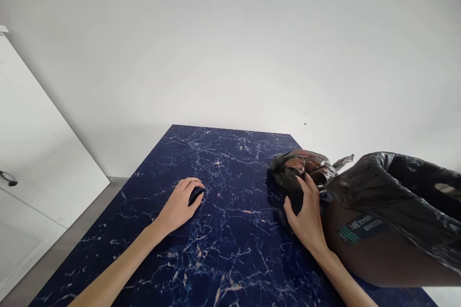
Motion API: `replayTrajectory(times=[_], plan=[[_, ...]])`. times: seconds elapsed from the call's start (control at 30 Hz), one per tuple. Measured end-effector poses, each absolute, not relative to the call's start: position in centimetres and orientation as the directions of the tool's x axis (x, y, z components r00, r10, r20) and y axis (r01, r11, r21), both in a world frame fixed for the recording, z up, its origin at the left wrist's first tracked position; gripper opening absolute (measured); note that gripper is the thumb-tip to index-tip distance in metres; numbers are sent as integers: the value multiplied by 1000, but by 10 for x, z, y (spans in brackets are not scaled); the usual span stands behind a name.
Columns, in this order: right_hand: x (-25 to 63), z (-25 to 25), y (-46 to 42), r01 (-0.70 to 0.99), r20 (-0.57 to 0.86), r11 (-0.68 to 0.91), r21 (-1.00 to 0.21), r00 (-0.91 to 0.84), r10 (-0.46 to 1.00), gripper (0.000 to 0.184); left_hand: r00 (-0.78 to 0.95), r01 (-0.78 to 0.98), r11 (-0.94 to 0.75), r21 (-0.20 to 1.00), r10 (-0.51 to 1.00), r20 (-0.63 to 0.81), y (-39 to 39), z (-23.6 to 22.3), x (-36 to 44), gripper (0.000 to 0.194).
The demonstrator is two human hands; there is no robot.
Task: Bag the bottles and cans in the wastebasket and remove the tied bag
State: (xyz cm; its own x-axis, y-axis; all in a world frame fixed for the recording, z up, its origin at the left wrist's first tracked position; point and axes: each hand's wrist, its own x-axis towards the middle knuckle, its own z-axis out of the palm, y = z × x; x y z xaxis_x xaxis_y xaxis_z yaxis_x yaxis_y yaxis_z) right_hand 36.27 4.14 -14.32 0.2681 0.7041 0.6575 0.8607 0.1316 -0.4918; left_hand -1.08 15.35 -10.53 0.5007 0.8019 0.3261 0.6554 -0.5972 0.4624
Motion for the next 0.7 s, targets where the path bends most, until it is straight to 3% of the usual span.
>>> replayTrajectory(times=[0.17, 0.33, 0.43, 0.57, 0.7], plan=[[358, -139, 38, 846, 659, 170, -505, 250, 709, 62, 526, 677, -613, 407, 790, 315, 153, -108, -10, 34], [367, -137, 39, 862, 692, 80, -501, 343, 635, 56, 525, 688, -605, 401, 796, 300, 153, -107, -10, 34], [373, -142, 43, 880, 720, 42, -473, 358, 595, 61, 524, 691, -601, 401, 799, 296, 153, -107, -9, 34], [377, -151, 48, 895, 731, 69, -440, 313, 606, 65, 524, 692, -604, 396, 797, 301, 155, -108, -9, 34], [373, -155, 48, 867, 698, 131, -481, 287, 656, 61, 524, 695, -605, 389, 796, 302, 156, -108, -9, 35]])
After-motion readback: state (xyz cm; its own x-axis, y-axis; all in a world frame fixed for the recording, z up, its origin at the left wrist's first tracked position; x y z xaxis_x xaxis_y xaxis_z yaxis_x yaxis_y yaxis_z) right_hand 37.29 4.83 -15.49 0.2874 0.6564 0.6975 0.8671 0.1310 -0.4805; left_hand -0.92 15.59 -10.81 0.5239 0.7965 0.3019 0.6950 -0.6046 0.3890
